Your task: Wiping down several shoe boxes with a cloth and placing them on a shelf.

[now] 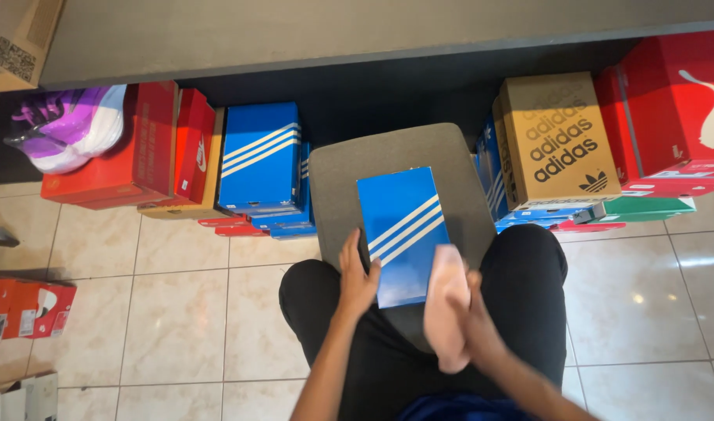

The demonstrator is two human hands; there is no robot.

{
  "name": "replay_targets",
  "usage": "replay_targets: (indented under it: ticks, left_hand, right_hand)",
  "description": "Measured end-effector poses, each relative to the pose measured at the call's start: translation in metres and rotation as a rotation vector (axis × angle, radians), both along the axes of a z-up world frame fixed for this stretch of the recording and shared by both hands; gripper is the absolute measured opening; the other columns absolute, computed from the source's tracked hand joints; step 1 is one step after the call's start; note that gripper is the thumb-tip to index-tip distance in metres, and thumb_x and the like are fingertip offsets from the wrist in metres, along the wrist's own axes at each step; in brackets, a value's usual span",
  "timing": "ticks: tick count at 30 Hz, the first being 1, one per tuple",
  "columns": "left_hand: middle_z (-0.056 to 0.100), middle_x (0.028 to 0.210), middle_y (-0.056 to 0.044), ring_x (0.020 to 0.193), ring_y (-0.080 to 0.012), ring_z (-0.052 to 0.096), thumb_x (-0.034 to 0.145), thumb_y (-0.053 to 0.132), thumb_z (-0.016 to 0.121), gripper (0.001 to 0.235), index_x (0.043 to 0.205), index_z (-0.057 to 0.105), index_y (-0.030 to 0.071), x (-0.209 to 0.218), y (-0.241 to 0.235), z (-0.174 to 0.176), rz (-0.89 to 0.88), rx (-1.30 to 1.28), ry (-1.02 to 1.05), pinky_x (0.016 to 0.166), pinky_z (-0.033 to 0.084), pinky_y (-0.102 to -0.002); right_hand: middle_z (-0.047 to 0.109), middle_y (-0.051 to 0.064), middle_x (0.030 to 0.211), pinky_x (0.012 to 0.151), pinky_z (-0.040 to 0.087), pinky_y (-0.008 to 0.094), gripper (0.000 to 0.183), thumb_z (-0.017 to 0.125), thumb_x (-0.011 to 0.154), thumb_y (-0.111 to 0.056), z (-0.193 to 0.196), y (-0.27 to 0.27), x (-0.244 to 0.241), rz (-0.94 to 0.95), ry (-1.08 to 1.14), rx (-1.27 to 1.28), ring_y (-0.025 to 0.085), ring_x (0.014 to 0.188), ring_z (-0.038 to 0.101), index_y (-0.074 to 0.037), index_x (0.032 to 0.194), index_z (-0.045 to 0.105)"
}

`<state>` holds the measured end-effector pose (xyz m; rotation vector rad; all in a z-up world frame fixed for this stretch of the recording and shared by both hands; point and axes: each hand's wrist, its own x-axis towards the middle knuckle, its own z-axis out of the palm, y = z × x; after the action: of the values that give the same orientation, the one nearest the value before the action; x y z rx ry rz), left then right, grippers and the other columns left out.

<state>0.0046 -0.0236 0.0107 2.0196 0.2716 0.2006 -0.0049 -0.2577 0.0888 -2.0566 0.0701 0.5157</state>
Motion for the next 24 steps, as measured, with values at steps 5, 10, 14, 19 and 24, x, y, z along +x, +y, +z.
replay_targets:
  ticks: [5, 10, 14, 19, 24]
  left_hand:
    - [0.028, 0.168, -0.010, 0.154, -0.0341, 0.026, 0.106, 0.030, 0.046, 0.060, 0.161, 0.027, 0.014, 0.093, 0.037, 0.013, -0.068, 0.458, -0.104, 0.120, 0.026, -0.058]
    - [0.041, 0.159, -0.012, 0.147, -0.0340, 0.033, 0.105, 0.035, 0.044, 0.055, 0.156, 0.037, 0.015, 0.145, 0.063, 0.036, -0.285, 0.478, 0.100, 0.117, 0.027, -0.056]
    - [0.073, 0.102, -0.002, 0.101, -0.0243, 0.071, 0.099, 0.050, 0.061, 0.036, 0.118, 0.071, 0.021, 0.115, 0.083, 0.010, -0.032, 0.643, 0.104, 0.089, 0.055, -0.042]
    - [0.065, 0.117, -0.017, 0.119, -0.0398, 0.059, 0.102, 0.042, 0.059, 0.045, 0.134, 0.056, 0.010, 0.040, 0.105, 0.042, 0.116, 0.304, 0.131, 0.099, 0.047, -0.055]
    - [0.032, 0.156, -0.039, 0.145, -0.0570, 0.029, 0.104, 0.029, 0.058, 0.071, 0.160, 0.023, 0.002, 0.027, 0.085, 0.049, 0.074, -0.179, 0.093, 0.117, 0.027, -0.068]
  right_hand:
    - [0.062, 0.025, 0.143, 0.117, 0.040, 0.039, 0.065, 0.055, 0.090, -0.025, -0.009, 0.024, -0.063, -0.557, 0.642, 0.867, 0.034, 0.134, 0.057, 0.006, 0.147, 0.049]
    - [0.057, 0.022, 0.150, 0.120, 0.037, 0.036, 0.062, 0.049, 0.100, -0.035, -0.052, 0.035, -0.019, -0.737, 0.675, 0.815, 0.030, 0.140, 0.053, 0.004, 0.149, 0.048]
    - [0.074, 0.020, 0.099, 0.082, 0.059, 0.046, 0.040, 0.075, 0.098, -0.033, -0.129, 0.012, 0.030, -0.801, 0.512, 0.884, 0.028, 0.087, 0.072, 0.004, 0.108, 0.067]
    - [0.072, 0.017, 0.105, 0.085, 0.059, 0.048, 0.046, 0.083, 0.089, -0.031, -0.103, 0.005, 0.127, -0.412, 0.348, 0.634, 0.027, 0.096, 0.071, -0.002, 0.122, 0.066]
    - [0.067, 0.012, 0.123, 0.099, 0.051, 0.041, 0.063, 0.083, 0.089, -0.046, -0.107, 0.027, 0.184, -0.074, 0.088, 0.289, 0.020, 0.112, 0.062, -0.013, 0.137, 0.061]
